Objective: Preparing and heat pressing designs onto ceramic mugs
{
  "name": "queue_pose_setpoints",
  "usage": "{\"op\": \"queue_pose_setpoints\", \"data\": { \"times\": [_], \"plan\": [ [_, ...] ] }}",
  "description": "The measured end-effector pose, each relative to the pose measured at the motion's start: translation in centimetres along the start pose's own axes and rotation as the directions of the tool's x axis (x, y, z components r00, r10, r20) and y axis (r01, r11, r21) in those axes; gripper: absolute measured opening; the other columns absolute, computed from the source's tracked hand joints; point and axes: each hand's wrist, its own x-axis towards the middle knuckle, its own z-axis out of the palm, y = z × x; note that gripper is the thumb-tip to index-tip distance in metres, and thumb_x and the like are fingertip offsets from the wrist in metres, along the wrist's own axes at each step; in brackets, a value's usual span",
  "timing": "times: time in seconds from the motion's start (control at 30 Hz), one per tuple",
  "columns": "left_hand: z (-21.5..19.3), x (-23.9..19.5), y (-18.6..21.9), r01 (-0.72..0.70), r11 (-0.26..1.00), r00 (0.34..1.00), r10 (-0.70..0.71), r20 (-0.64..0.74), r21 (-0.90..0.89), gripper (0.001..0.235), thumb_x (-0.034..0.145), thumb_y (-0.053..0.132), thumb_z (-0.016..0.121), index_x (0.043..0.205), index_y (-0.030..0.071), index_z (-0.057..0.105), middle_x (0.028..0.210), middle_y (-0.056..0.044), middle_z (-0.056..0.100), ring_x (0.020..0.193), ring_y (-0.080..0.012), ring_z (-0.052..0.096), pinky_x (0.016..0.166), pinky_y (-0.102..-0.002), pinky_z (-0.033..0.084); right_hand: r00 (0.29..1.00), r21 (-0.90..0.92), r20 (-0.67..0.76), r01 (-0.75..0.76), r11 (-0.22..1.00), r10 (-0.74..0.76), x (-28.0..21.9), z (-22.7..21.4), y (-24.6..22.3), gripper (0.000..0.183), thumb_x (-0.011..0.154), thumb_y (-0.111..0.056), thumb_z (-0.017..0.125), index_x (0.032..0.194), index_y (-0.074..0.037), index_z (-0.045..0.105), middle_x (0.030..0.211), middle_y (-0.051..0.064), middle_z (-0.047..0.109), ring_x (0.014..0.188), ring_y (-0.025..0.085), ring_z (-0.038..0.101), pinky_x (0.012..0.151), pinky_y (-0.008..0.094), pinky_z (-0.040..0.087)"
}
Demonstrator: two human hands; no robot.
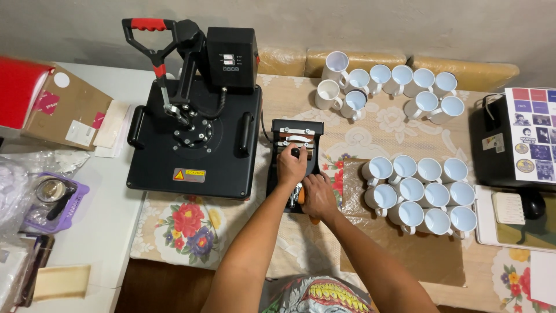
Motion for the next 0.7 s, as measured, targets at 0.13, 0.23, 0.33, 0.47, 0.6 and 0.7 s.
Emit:
{"op": "queue_pose_setpoints", "data": {
  "times": [0.13,0.23,0.33,0.47,0.6,0.7],
  "plan": [
    [-0.5,-0.6,1.1,0.044,0.999,0.999,-0.045,0.006,0.011,0.039,0.099,0.031,0.073,0.069,0.012,0.057,0.050,-0.007,0.054,0.050,-0.0293,0.060,0.053,-0.038,0.047,1.000,-0.008,-0.004,-0.001,1.000,0.001,0.0,0.5,0.3,0.055,0.051,-0.025,0.075,0.104,-0.016,0.069,0.104,0.006,0.069,0.106,0.031,0.070,0.126,0.056,0.042],
    [-0.1,-0.8,1.1,0.029,0.999,0.999,-0.028,-0.017,0.040,0.036,0.098,0.029,0.073,0.071,0.012,0.058,0.051,-0.011,0.056,0.052,-0.0343,0.065,0.053,-0.039,0.048,1.000,-0.011,0.007,-0.010,1.000,0.010,-0.1,0.4,0.2,0.058,0.050,-0.027,0.078,0.106,-0.016,0.071,0.105,0.006,0.070,0.109,0.030,0.070,0.127,0.055,0.041],
    [0.0,-1.0,1.3,0.019,0.996,0.999,-0.016,-0.042,0.084,0.036,0.099,0.028,0.072,0.071,0.011,0.057,0.052,-0.014,0.057,0.055,-0.0404,0.068,0.053,-0.042,0.049,1.000,-0.017,0.005,-0.014,1.000,0.014,-0.1,0.9,0.4,0.057,0.052,-0.030,0.080,0.107,-0.017,0.070,0.105,0.006,0.069,0.109,0.030,0.069,0.127,0.055,0.041],
    [0.6,-0.5,0.6,0.008,0.986,0.997,0.006,-0.082,0.165,0.035,0.099,0.026,0.070,0.071,0.010,0.055,0.052,-0.014,0.059,0.058,-0.0410,0.071,0.054,-0.043,0.052,0.999,-0.042,0.016,-0.036,0.998,0.037,0.0,0.4,-0.1,0.056,0.053,-0.027,0.076,0.108,-0.017,0.070,0.106,0.004,0.070,0.110,0.029,0.069,0.127,0.053,0.041],
    [0.8,-0.7,0.2,0.026,0.965,0.987,0.017,-0.160,0.260,0.034,0.100,0.031,0.070,0.074,0.014,0.057,0.053,-0.012,0.063,0.059,-0.0407,0.075,0.057,-0.047,0.058,0.998,-0.063,0.038,-0.041,0.997,0.043,0.0,-0.2,-0.5,0.057,0.054,-0.029,0.076,0.109,-0.016,0.071,0.109,0.005,0.070,0.113,0.028,0.069,0.128,0.055,0.039],
    [0.9,-0.7,-0.2,0.026,0.952,0.987,0.024,-0.160,0.304,0.033,0.100,0.035,0.070,0.076,0.015,0.058,0.055,-0.013,0.065,0.063,-0.0416,0.077,0.059,-0.050,0.060,0.997,-0.083,0.054,-0.051,0.995,0.056,-0.3,0.3,-0.5,0.060,0.057,-0.031,0.079,0.114,-0.016,0.069,0.113,0.005,0.068,0.117,0.028,0.067,0.129,0.057,0.036]
  ]
}}
